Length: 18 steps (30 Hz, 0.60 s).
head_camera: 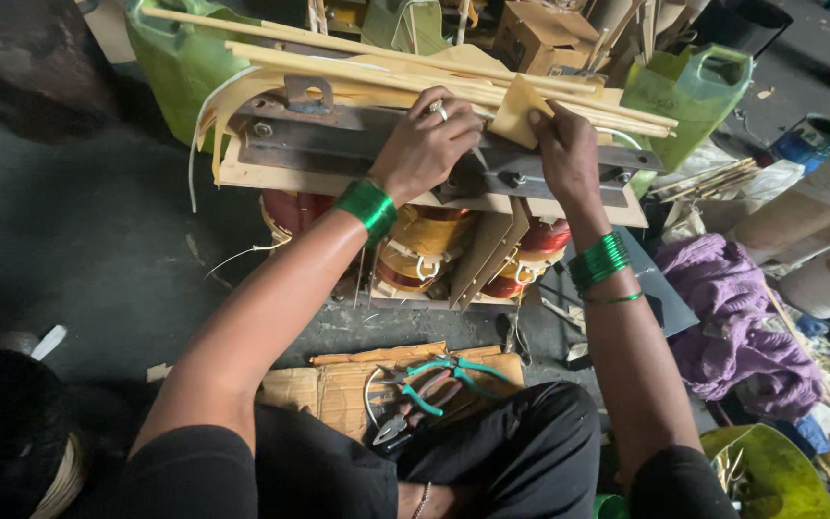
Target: The person sits on the floor and uses pliers to cut and tie white insulating tape around a copper-wound coil. They repeatedly measure, cut, and wrap tape segments to secure the coil windings.
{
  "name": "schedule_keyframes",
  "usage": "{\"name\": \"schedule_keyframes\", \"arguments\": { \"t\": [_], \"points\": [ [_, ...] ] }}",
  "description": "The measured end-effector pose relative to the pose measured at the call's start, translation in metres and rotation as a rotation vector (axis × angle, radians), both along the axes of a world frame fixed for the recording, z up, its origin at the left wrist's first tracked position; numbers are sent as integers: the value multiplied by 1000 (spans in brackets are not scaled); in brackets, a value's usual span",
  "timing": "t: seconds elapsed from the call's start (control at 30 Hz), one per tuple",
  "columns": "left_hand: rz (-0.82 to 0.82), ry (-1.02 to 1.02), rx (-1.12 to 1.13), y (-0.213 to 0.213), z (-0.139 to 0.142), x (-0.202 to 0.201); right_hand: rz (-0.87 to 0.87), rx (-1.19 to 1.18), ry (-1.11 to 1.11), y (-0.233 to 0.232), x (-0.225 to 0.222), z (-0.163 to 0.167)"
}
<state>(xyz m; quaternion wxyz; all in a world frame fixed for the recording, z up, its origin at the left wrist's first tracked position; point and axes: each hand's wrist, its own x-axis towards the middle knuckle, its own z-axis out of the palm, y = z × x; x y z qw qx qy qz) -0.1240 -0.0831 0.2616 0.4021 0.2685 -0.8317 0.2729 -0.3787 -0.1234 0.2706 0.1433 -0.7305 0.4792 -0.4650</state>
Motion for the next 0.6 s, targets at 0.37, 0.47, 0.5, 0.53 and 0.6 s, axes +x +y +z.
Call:
{"name": "schedule_keyframes", "arguments": {
  "t": [0.37, 0.47, 0.5, 0.53, 0.6],
  "points": [
    [-369, 44, -120, 197, -23, -41, 319, 137, -388, -25, -10, -14],
    [-190, -250, 182, 229, -115, -56, 468, 179, -602, -25, -32, -24],
    [-143, -264, 346, 224, -152, -53, 532, 185, -663, -22, -42, -29],
    [-92, -285, 505, 223, -189, -41, 600, 193, -725, -15, -53, -34],
    [-21, -123, 1196, 213, -256, -7, 718, 209, -803, 4, -76, -44]
  ]
}}
